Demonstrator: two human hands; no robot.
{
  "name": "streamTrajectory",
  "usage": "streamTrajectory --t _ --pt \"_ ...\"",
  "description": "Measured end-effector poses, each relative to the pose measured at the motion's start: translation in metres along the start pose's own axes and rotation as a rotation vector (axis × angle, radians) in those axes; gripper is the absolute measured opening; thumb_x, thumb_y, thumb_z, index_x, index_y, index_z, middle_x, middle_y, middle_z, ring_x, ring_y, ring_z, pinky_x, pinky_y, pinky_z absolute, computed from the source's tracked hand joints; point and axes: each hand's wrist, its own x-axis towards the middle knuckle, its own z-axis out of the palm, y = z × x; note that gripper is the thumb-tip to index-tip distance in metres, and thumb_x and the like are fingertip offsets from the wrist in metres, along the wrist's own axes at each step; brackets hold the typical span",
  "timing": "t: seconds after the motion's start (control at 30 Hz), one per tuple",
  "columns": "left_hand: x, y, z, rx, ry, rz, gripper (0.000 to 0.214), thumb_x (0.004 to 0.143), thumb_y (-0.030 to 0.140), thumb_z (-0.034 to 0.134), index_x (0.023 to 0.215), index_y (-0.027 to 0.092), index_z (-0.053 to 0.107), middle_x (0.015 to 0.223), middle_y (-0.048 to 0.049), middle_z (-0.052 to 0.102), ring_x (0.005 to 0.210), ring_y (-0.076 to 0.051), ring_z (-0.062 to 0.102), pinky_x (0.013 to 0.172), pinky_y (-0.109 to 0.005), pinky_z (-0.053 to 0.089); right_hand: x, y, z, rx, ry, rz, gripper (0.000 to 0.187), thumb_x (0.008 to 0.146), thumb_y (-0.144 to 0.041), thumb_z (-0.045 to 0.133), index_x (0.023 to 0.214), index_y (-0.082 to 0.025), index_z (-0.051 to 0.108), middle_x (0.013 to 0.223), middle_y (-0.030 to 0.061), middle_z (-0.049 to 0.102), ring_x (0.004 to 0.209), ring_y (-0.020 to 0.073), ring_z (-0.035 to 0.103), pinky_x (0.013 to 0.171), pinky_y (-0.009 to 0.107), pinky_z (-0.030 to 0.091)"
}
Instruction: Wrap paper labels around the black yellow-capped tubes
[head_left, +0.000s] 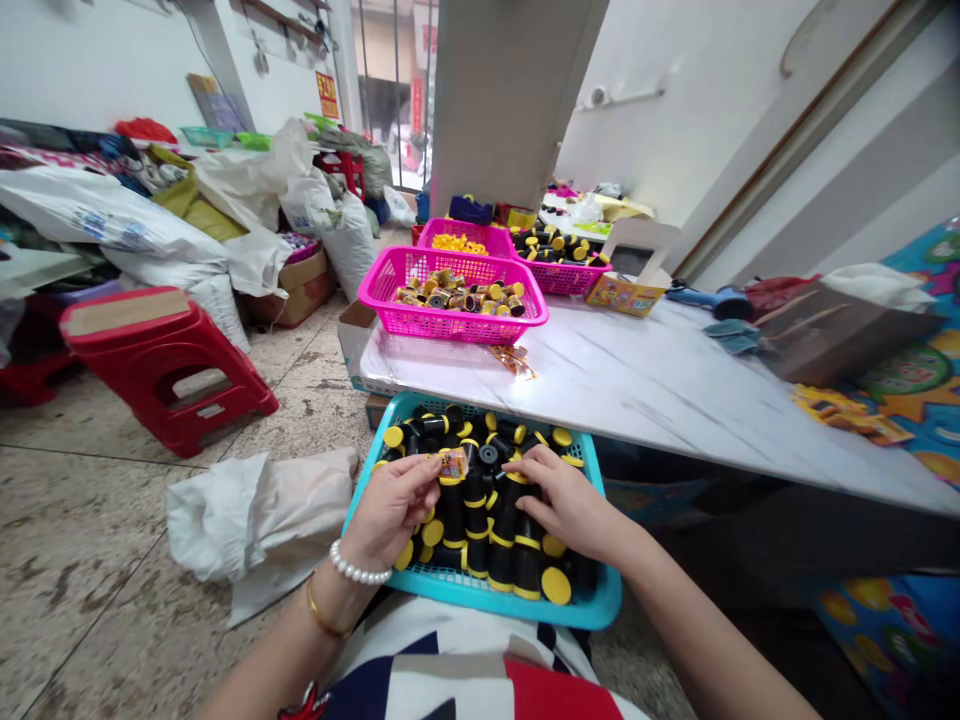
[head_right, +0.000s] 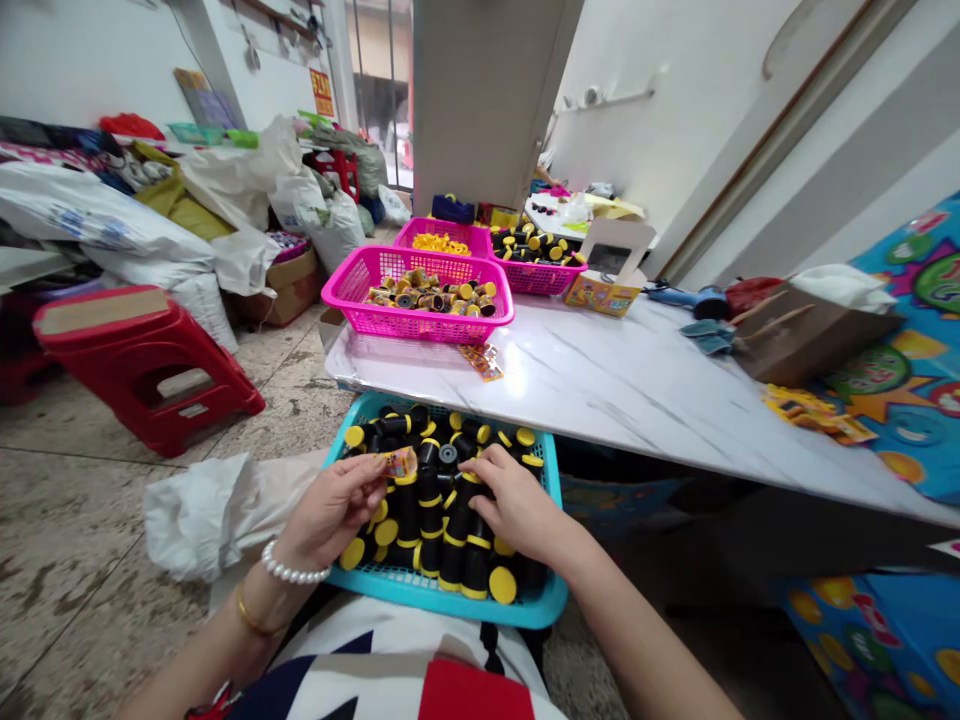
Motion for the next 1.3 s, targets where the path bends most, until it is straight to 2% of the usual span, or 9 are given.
streamTrajectory --t 0.17,0.23,0.33,0.43,0.6,0.77,0.97,1.13,1.3 --pt "0.005 0.001 0.008 -0.015 0.038 -0.011 0.046 0.069 0.051 0.075 0.079 0.007 0.07 0.046 0.0044 0.045 0.04 0.0 0.025 0.036 -0.013 0.01 0.008 0.0 -0.01 0.127 0.044 0.015 0.018 0.074 -0.011 0.064 0.087 -0.022 0.06 0.086 0.0012 0.058 0.073 0.0147 0.055 0.066 0.028 0.047" --pt "0.008 -0.001 0.01 -0.031 0.051 -0.007 0.045 0.068 0.052 0.075 0.077 0.008 0.068 0.046 0.0045 0.046 0.039 -0.001 0.026 0.036 -0.013 0.009 0.01 -0.003 -0.011 0.374 0.107 0.084 0.015 0.075 -0.019 0.066 0.088 -0.021 0.059 0.074 -0.0019 0.057 0.062 0.0122 0.052 0.055 0.024 0.043" --pt "0.012 -0.006 0.013 -0.062 0.029 -0.023 0.04 0.069 0.049 0.076 0.074 0.011 0.064 0.046 0.0051 0.046 0.038 -0.001 0.028 0.035 -0.013 0.009 0.015 -0.011 -0.009 0.795 0.226 0.16 0.025 0.077 -0.03 0.069 0.098 -0.02 0.06 0.073 -0.0024 0.058 0.056 0.0094 0.05 0.051 0.023 0.042" --pt "0.015 -0.009 0.018 -0.11 -0.012 -0.052 0.037 0.072 0.046 0.075 0.074 0.012 0.061 0.046 0.0057 0.046 0.037 -0.001 0.03 0.034 -0.013 0.01 0.023 -0.02 -0.003 0.96 0.26 0.143 0.025 0.075 -0.03 0.071 0.096 -0.02 0.063 0.08 -0.0006 0.063 0.061 0.0092 0.054 0.055 0.022 0.045" --pt "0.016 -0.008 0.024 -0.24 -0.017 -0.072 0.036 0.073 0.043 0.074 0.084 0.011 0.063 0.049 0.0064 0.046 0.036 0.0 0.028 0.032 -0.012 0.012 0.028 -0.025 0.006 0.92 0.288 0.136 0.02 0.075 -0.03 0.071 0.09 -0.02 0.063 0.085 0.0016 0.067 0.077 0.0135 0.061 0.069 0.027 0.05" --pt "0.014 -0.011 0.022 -0.189 -0.001 -0.028 0.036 0.073 0.045 0.073 0.075 0.012 0.06 0.043 0.0068 0.044 0.033 -0.001 0.027 0.032 -0.014 0.011 0.025 -0.028 0.008 0.704 0.306 0.116 0.02 0.078 -0.03 0.068 0.095 -0.02 0.063 0.096 0.0054 0.068 0.08 0.0168 0.063 0.067 0.028 0.052" --pt "0.011 -0.014 0.017 -0.066 0.023 0.058 0.034 0.075 0.044 0.071 0.076 0.011 0.064 0.057 0.0015 0.056 0.037 -0.001 0.038 0.032 -0.014 0.013 0.022 -0.035 0.013 0.556 0.315 0.109 0.016 0.081 -0.029 0.064 0.095 -0.022 0.063 0.09 0.0034 0.07 0.072 0.0152 0.062 0.061 0.026 0.05" --pt "0.009 -0.007 0.013 0.031 -0.008 0.025 0.039 0.074 0.048 0.071 0.083 0.01 0.066 0.055 0.0004 0.057 0.039 -0.004 0.044 0.032 -0.012 0.018 0.02 -0.035 0.018 0.603 0.272 0.09 0.017 0.083 -0.031 0.063 0.097 -0.022 0.063 0.084 0.0027 0.068 0.071 0.0152 0.062 0.06 0.026 0.049" --pt "0.009 -0.004 0.015 0.01 -0.049 0.045 0.035 0.076 0.043 0.071 0.084 0.009 0.066 0.056 -0.0003 0.058 0.038 -0.003 0.043 0.031 -0.012 0.022 0.022 -0.032 0.02 0.793 0.277 0.121 0.018 0.084 -0.035 0.063 0.094 -0.021 0.059 0.082 0.0013 0.065 0.071 0.014 0.06 0.061 0.025 0.047"
